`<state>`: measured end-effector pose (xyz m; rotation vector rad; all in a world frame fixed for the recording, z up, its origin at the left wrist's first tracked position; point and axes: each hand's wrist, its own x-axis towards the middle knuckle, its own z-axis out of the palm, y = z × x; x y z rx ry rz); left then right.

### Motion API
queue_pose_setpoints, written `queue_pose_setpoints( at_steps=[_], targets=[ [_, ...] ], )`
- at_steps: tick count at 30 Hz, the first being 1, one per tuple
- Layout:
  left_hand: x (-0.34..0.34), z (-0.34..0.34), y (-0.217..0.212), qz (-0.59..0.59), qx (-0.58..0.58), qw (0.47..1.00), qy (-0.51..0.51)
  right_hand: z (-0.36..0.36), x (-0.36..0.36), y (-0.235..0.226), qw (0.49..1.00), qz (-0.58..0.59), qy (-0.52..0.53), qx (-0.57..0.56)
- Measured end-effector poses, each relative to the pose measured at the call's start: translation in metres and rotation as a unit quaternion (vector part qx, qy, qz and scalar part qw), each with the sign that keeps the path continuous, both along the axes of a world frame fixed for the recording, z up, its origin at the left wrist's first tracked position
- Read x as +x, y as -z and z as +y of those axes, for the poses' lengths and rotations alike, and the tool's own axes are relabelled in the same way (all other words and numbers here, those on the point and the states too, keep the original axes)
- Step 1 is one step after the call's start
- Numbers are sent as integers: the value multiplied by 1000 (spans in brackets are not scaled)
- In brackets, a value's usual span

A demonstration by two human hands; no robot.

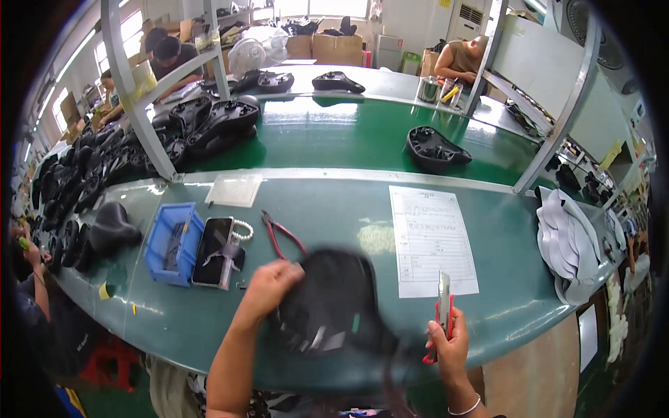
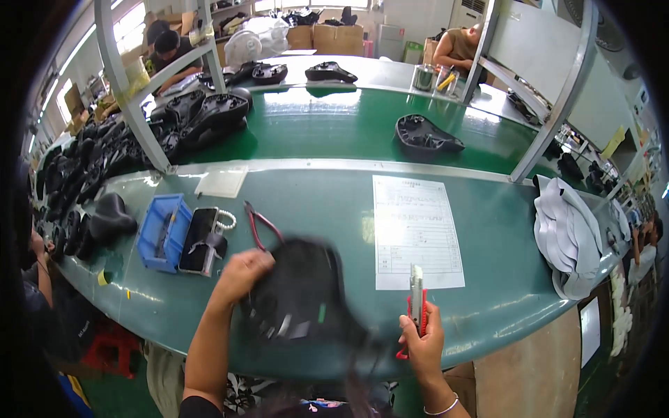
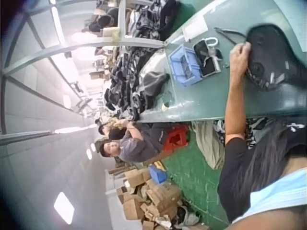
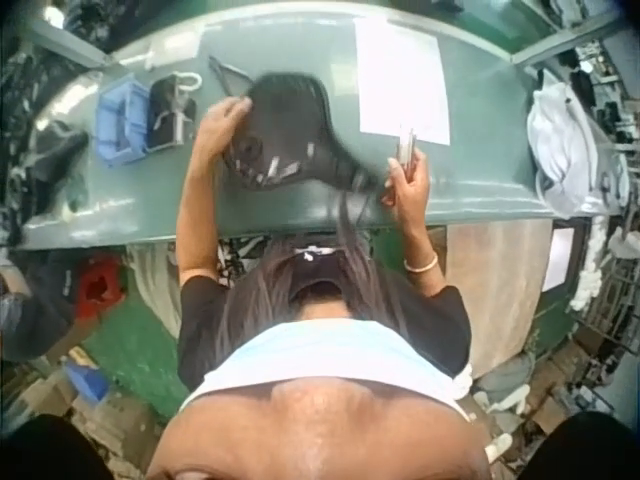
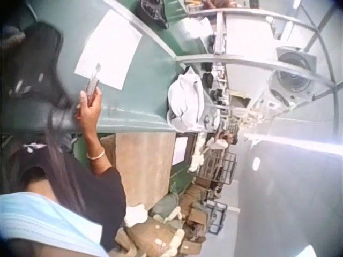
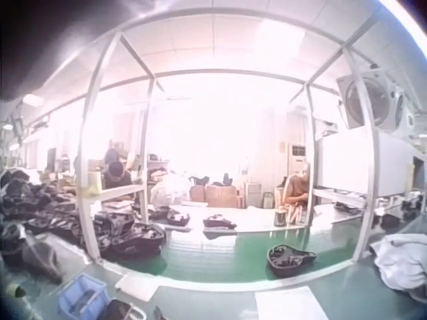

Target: Trimming excess material from bicycle seats using a utility knife.

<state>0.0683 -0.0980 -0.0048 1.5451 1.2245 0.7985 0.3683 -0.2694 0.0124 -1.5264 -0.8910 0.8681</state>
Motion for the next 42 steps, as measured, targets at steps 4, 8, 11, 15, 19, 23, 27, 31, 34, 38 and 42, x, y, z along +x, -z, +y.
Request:
queue_pose_setpoints(
  at_steps=[4,8,11,15,19,23,27,31,34,38,42],
  targets=[
    [42,34,8,-4,138,980,-144,14,14,9,999,7,34,24],
    [57,-17,34,271,326,894,145,32,40,16,999,-6,36,27],
    [6,-60,0,301,123,898,297,73,60,10,996,-84,19,35],
    [-74,-79,-55,354,-232,842,335,175,108,22,986,-152,36,58],
    [-110,-98,-80,323,43,906,270,313,139,66,966,-174,73,178],
    [-37,-64,-88,383,71,899,201,394,153,94,978,-125,77,148],
    [33,-29,-71,450,147,850,229,418,141,100,960,-146,104,213],
    [104,3,-15,231,275,912,198,410,125,82,985,-97,87,116],
    [137,14,24,194,270,923,192,412,119,72,978,-165,78,97],
    [147,15,36,153,282,940,117,412,145,72,982,-93,79,142],
    [143,24,43,40,251,965,72,390,135,70,979,-20,79,186]
  ],
)
